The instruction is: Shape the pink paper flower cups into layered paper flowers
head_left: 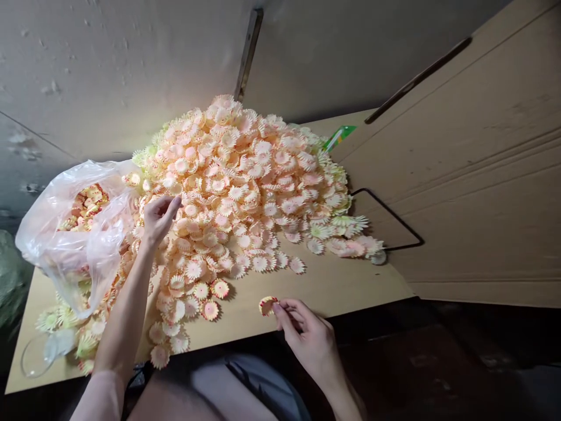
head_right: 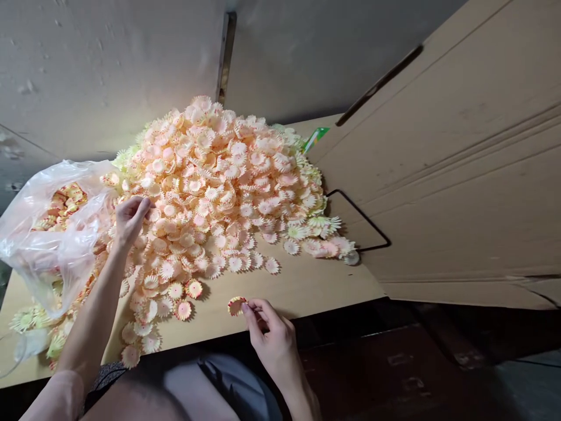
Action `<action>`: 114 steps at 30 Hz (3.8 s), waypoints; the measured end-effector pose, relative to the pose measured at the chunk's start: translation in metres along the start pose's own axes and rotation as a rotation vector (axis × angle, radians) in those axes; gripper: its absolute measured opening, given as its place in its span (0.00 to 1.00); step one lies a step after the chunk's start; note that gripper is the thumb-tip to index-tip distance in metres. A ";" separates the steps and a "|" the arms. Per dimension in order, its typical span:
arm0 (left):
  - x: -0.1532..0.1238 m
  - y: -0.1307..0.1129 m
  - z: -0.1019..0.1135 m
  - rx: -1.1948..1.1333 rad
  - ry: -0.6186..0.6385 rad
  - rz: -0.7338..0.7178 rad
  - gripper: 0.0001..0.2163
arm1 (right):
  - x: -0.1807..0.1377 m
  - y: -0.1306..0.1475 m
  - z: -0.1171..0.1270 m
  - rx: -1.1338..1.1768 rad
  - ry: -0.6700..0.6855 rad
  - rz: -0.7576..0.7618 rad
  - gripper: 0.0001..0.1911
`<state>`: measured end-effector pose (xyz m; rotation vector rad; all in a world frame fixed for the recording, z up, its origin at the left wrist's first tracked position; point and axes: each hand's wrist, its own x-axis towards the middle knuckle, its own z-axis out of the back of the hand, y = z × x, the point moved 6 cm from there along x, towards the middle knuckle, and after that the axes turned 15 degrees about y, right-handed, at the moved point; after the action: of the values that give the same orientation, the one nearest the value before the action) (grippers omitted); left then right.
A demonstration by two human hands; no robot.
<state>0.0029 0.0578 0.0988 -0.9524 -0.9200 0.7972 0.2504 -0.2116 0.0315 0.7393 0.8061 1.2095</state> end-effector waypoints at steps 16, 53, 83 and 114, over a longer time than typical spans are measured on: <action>-0.268 -0.030 -0.065 1.016 0.259 0.151 0.42 | 0.027 -0.011 -0.030 0.073 -0.064 0.084 0.13; -0.156 -0.031 -0.015 0.937 -0.153 -0.486 0.41 | 0.086 0.018 -0.021 0.568 0.026 0.176 0.10; -0.075 0.026 -0.038 0.031 -0.132 -0.129 0.26 | 0.227 0.167 -0.057 -0.054 0.896 0.458 0.09; -0.080 0.055 -0.036 -0.658 -0.215 0.085 0.17 | 0.195 0.194 -0.073 -0.334 0.913 0.669 0.09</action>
<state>-0.0048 -0.0029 0.0153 -1.5017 -1.3792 0.6837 0.1218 0.0228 0.1299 0.1258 1.0766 2.2970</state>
